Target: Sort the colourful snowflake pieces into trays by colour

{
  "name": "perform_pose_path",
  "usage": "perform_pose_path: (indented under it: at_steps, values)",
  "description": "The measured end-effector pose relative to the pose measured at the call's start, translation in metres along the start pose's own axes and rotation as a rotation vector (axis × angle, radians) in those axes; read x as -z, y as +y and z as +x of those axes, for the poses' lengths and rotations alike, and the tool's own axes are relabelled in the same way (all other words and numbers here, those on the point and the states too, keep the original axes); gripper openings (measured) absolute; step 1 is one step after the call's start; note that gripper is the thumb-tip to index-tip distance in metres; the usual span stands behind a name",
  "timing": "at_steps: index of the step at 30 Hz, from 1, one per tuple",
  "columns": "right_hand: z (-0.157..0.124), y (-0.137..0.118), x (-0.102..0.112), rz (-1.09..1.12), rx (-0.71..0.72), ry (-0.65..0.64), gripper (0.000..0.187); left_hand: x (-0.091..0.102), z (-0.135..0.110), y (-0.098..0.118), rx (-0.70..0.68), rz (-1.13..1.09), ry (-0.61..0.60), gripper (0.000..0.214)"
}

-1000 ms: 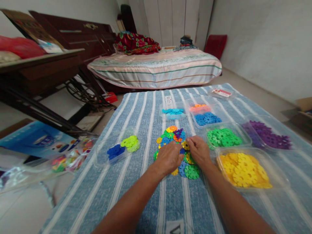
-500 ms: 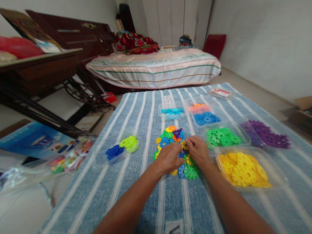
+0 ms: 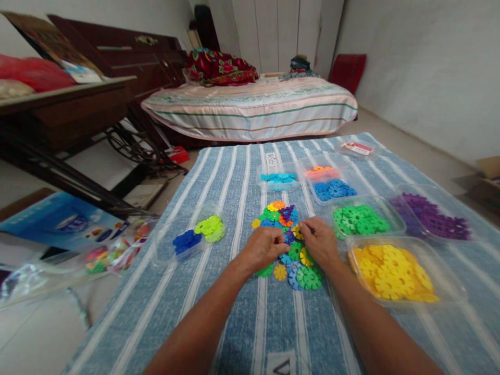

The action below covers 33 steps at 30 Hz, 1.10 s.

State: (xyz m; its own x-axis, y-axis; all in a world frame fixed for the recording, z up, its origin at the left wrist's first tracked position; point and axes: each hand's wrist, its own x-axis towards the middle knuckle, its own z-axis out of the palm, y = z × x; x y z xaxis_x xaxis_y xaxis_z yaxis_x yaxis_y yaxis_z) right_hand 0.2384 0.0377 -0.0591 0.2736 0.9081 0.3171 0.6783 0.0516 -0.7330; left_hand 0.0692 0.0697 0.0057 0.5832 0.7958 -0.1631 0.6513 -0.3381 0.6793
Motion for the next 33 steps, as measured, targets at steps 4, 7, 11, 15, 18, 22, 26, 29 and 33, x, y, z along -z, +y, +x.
perform_pose_path:
  at_steps: [4,7,11,15,18,22,26,29,33]
  values:
    - [0.0,0.0,0.0,-0.011,-0.005,0.005,0.029,0.003,-0.005,0.0,0.006,0.007,0.066,0.023]
    - [0.0,0.001,-0.001,-0.023,-0.003,-0.001,0.029,0.011,-0.012,0.002,0.03,0.031,0.122,0.022]
    - [-0.001,0.002,0.0,-0.017,0.0,-0.007,0.029,0.038,-0.03,0.002,0.049,0.079,0.175,0.023]
    - [-0.003,0.003,0.0,-0.017,0.004,-0.008,0.029,0.087,-0.058,-0.007,0.155,0.242,0.22,0.025]
    - [-0.003,0.003,-0.001,-0.01,-0.003,-0.011,0.029,0.123,-0.077,-0.021,0.291,0.437,0.186,0.025]
    - [-0.003,0.004,0.0,-0.021,0.002,-0.016,0.03,0.148,-0.091,-0.043,0.412,0.608,0.058,0.026]
    - [-0.003,0.004,0.0,-0.018,-0.001,-0.028,0.03,0.152,-0.092,-0.06,0.447,0.628,0.022,0.024]
    - [-0.003,0.003,0.001,-0.015,-0.008,-0.023,0.029,0.153,-0.089,-0.063,0.482,0.692,-0.044,0.02]
    - [-0.003,0.003,0.0,-0.026,-0.003,-0.022,0.03,0.153,-0.085,-0.051,0.562,0.854,0.06,0.024]
